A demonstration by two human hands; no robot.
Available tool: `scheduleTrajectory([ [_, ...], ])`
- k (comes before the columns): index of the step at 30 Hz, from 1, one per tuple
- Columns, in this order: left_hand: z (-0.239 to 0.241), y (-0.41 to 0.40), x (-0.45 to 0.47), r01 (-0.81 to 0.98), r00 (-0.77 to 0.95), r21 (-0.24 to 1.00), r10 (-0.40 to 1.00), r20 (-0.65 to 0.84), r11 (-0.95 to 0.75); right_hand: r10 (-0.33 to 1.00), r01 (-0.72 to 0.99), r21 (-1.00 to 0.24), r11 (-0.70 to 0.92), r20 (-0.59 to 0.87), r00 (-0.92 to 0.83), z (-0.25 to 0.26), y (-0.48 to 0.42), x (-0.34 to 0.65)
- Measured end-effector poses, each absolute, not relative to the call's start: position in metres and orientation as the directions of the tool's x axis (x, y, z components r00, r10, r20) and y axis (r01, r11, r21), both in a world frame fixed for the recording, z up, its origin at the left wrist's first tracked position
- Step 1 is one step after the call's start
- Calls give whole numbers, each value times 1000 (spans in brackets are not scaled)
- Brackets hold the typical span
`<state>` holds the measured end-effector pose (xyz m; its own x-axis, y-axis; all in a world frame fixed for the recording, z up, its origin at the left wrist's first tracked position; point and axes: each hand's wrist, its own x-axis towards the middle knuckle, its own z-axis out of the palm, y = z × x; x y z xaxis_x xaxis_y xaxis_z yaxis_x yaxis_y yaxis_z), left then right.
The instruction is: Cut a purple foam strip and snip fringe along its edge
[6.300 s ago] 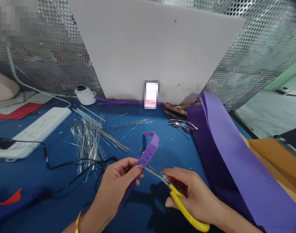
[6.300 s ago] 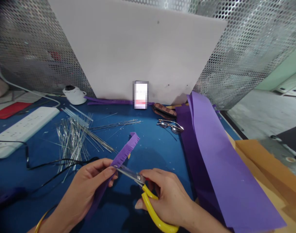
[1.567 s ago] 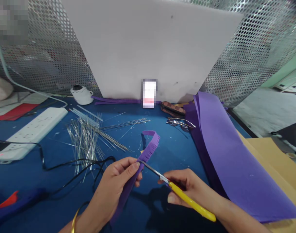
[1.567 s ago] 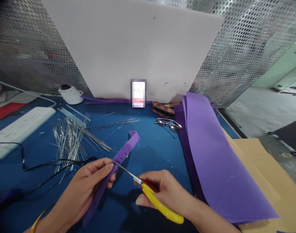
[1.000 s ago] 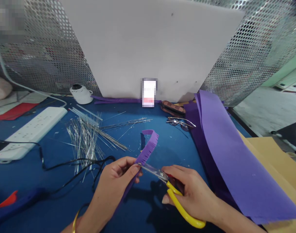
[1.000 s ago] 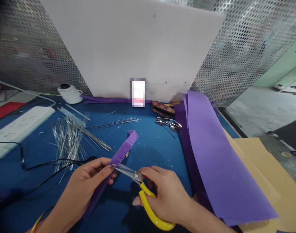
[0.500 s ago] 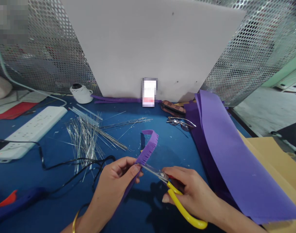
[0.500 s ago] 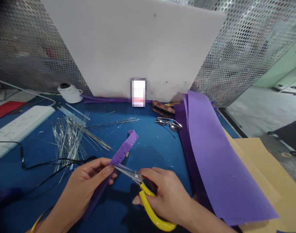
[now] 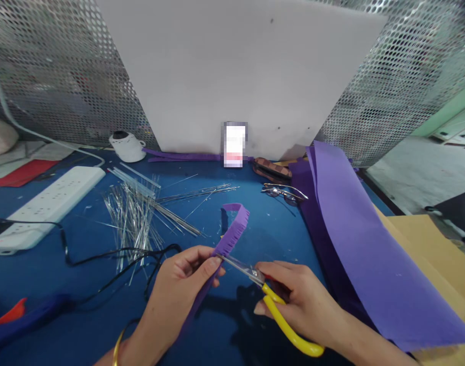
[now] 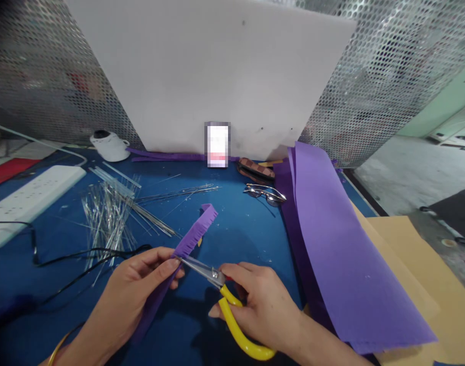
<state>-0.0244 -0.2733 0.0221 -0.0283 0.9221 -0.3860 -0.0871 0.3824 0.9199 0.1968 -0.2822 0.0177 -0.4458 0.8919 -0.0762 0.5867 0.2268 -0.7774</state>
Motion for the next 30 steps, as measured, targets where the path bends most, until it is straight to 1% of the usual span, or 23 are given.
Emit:
scheduleTrajectory([
  [13,21,-274,-27,-67,-12,921,923,-385,383,890,561,-797,226,-66,-452,15,-281,197],
  [21,20,-272,-26,-159,9,890,902,-432,428,882,557,-812,177,-119,-455,17,-279,196],
  [27,21,-273,-25,-189,-12,882,897,-442,432,884,564,-809,168,-130,-450,14,-279,195],
  [30,22,-273,-26,-222,-5,871,893,-450,438,881,538,-830,147,-138,-453,14,-280,195],
])
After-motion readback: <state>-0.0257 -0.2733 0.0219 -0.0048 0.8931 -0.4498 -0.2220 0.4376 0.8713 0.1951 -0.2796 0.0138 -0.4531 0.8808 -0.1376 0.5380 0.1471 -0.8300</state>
